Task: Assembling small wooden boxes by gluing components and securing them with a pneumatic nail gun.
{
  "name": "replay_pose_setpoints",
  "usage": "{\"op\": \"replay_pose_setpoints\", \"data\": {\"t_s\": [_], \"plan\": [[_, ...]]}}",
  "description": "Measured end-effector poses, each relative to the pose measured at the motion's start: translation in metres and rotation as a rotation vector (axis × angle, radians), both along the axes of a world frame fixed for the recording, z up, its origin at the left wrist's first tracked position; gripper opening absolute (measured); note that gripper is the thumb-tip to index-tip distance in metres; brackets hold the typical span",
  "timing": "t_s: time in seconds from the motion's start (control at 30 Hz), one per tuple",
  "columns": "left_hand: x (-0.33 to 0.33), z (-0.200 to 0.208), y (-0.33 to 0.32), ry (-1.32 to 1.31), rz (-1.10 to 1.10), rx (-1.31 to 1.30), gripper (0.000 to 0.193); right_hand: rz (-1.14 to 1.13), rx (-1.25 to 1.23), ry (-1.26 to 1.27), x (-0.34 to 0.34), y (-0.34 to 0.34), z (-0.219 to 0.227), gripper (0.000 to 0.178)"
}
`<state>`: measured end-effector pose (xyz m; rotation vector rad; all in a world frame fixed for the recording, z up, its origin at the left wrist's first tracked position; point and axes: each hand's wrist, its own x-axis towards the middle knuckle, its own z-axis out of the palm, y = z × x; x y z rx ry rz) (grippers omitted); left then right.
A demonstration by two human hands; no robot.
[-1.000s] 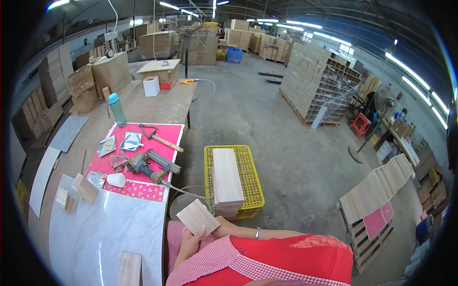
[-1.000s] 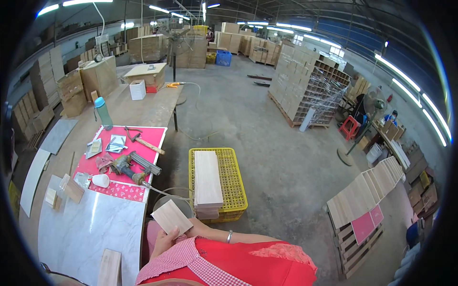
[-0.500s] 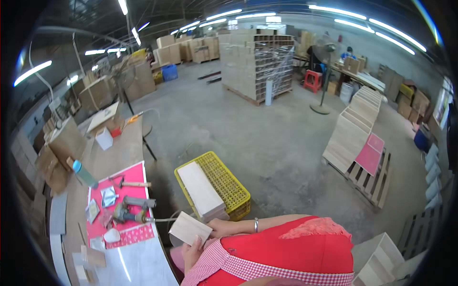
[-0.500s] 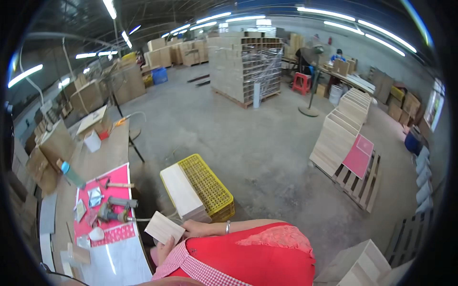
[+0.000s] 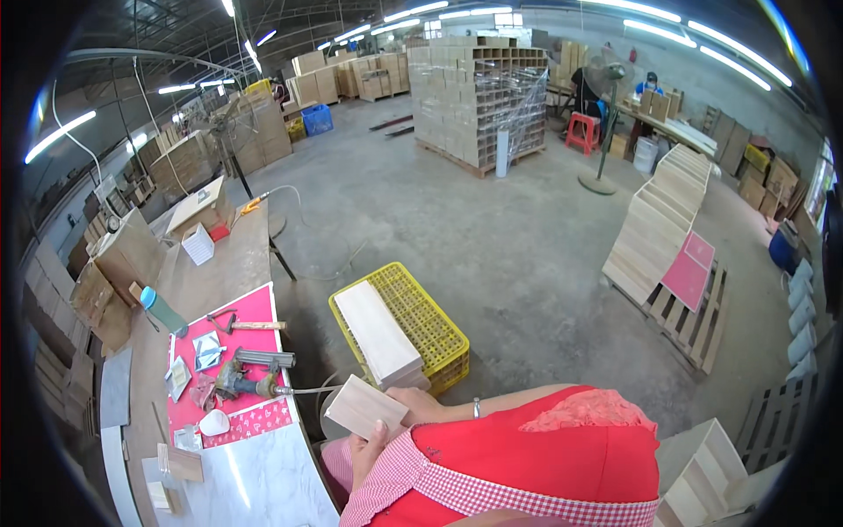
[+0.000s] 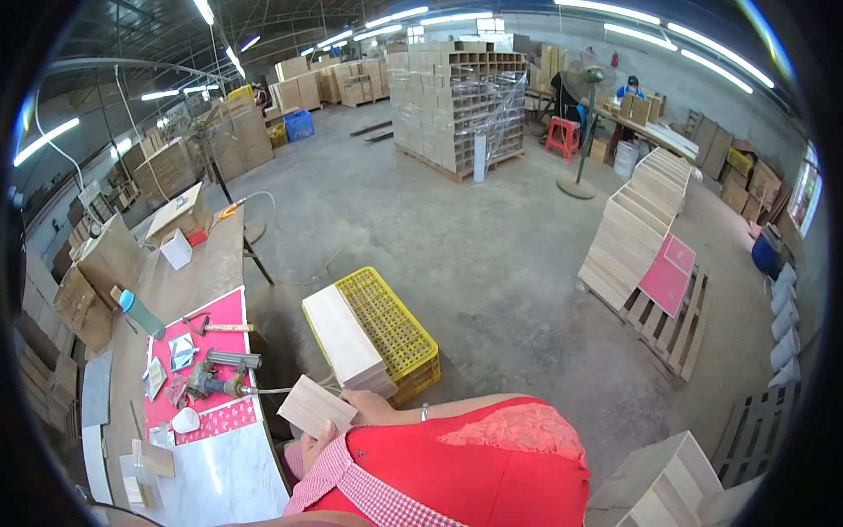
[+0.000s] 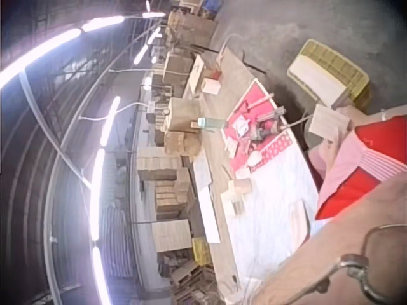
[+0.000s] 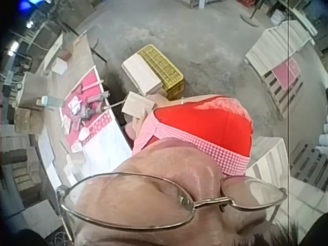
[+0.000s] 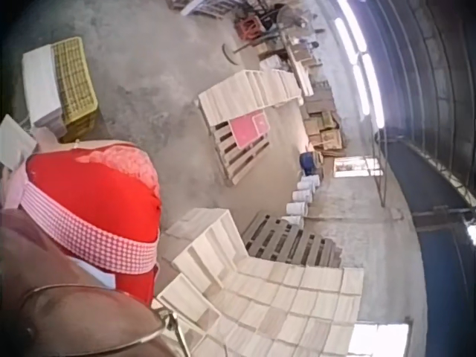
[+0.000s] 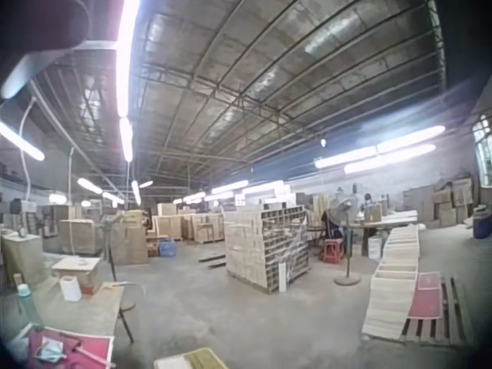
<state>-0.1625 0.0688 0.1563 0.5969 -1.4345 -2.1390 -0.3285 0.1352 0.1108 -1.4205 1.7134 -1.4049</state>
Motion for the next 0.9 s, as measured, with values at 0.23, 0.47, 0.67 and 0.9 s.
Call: {"op": "replay_pose_setpoints", "data": {"t_s": [0.23,0.47,0.67,0.9], "plan": [[0.0,0.009,0.008,-0.063,0.02,-0.014,0.032,-0.084,0.269,0.233,0.003,-0.011,-0.003,0.038],[0.003,0.004,0.013,-0.04,0.077,0.038,0.03,-0.015,0.304,0.268,0.003,-0.015,-0.006,0.037],[0.002,-0.005,0.008,-0.036,0.054,0.048,0.033,-0.08,0.096,0.114,0.004,-0.022,-0.028,0.031],[0.004,-0.006,0.01,-0.001,0.073,0.097,0.036,-0.071,0.061,0.197,0.0,-0.018,-0.031,0.029]]}}
